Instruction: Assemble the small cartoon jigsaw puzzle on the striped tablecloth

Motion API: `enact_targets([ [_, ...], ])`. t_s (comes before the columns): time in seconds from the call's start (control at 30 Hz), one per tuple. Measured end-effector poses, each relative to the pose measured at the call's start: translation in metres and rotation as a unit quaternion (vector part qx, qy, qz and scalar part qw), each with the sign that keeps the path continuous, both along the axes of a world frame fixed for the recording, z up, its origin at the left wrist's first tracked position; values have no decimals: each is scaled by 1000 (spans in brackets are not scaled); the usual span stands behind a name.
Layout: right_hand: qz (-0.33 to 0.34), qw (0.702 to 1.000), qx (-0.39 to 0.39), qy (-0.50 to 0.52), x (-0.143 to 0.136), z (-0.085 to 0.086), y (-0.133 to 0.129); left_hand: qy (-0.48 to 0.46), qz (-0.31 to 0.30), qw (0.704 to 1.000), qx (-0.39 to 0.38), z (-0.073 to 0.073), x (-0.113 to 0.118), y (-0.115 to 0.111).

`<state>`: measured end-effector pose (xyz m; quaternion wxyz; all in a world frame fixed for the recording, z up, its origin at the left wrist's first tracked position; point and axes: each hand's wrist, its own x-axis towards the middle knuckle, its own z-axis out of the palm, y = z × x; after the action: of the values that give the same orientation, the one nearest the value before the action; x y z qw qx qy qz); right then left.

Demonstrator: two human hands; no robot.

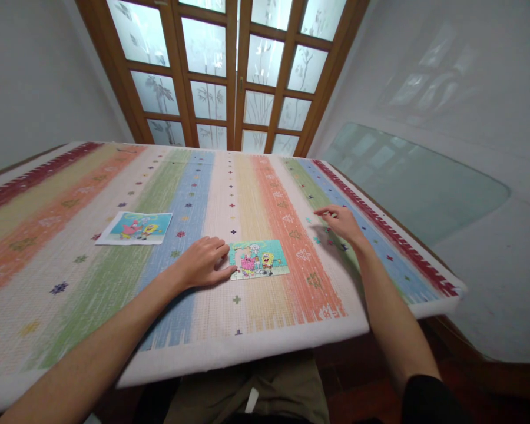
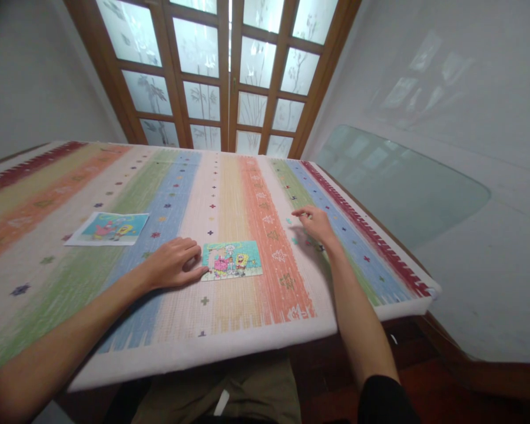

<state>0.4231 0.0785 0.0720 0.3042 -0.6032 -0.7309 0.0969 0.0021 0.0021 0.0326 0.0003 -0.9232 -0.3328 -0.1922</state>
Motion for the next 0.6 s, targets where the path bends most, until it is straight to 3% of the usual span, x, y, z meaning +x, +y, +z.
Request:
enact_targets([
  [0.1,-4,997,-54,-47,25,-6,-5,2,-3,1000,1,0,0,0],
  [0.2,62,988,-118,-84,38,-7,-10,2,-3,1000,1,-1,0,1],
  [0.4,149,966,-187,-95,37,-7,-12,4,-2,1000,3,-2,-1,1],
  [0.6,147,968,-201,-43,30,-12,-10,3,-3,1000,5,-3,-1,1],
])
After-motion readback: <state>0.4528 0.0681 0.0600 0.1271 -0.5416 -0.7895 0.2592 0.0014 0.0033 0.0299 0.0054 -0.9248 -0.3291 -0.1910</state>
